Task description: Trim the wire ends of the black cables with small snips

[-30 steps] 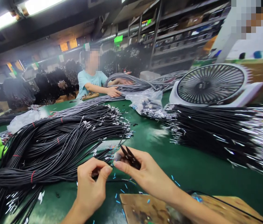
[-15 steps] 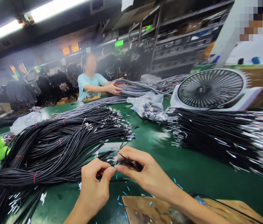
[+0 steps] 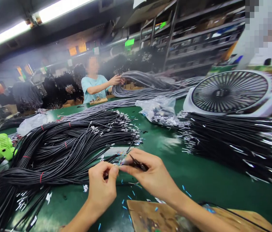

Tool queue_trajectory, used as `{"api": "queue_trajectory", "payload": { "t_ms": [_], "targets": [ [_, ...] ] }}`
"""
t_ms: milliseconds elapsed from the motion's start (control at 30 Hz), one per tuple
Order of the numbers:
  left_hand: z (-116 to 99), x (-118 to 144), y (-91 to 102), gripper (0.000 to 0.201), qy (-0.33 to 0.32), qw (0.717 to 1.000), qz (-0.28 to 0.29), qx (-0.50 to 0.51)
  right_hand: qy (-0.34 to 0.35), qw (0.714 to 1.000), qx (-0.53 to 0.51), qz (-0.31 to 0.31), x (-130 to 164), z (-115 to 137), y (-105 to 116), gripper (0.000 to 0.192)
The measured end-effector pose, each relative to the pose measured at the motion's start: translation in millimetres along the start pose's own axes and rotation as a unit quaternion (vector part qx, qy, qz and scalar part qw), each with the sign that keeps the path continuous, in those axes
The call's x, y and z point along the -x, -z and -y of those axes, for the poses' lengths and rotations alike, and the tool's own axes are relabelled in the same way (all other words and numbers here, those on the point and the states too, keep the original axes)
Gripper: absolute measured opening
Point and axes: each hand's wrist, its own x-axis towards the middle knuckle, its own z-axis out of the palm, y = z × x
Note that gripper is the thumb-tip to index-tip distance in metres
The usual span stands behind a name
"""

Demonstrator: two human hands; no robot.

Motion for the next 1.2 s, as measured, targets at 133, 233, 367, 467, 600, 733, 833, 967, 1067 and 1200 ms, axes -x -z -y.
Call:
{"api": "queue_trajectory", "payload": {
  "t_ms": [133,233,367,467,600,733,833,967,1067,1200],
  "targets": [
    [2.1,-2.3,9.1,0.030,-0.035,0.999,0.034,-0.018,-0.109,0.982,-0.130,0.082,-1.5,-0.6,2.0,0.029],
    [4.4,-8.3,19.8,0.035,-0.052,0.994,0.095,0.008,-0.129,0.951,-0.224,0.166,-3.8,-0.5,1.4,0.032],
    [5.7,-13.9,22.8,0.038,-0.041,0.990,0.136,0.005,-0.102,0.963,-0.196,0.152,-5.5,-4.3,0.8,0.023],
    [6.3,-12.6,16.6,0.034,-0.020,0.995,0.093,-0.019,-0.086,0.981,-0.150,0.088,-6.1,-10.0,0.8,0.017],
    [9.1,-10.5,15.0,0.035,0.001,0.996,0.083,-0.029,-0.059,0.983,-0.123,0.120,-7.0,-14.9,1.3,0.022],
    [11.4,-12.1,21.4,0.041,0.052,0.985,0.157,0.051,0.008,0.984,-0.078,0.162,-4.4,-12.5,0.7,0.019],
    [10.9,-11.9,21.1,0.045,0.086,0.980,0.163,0.074,0.061,0.993,-0.025,0.100,-0.4,-9.3,0.4,0.010],
    [11.4,-10.6,15.3,0.049,0.114,0.982,0.134,0.072,0.092,0.993,0.046,-0.057,-2.9,-8.8,4.6,0.014],
    [12.8,-11.4,13.6,0.050,0.136,0.978,0.122,0.101,0.084,0.988,0.062,-0.113,-7.0,-7.4,6.1,0.013],
    [10.9,-13.2,13.1,0.050,0.158,0.967,0.121,0.159,0.098,0.990,0.098,-0.034,-2.2,-0.6,1.6,0.025]
  ]
}}
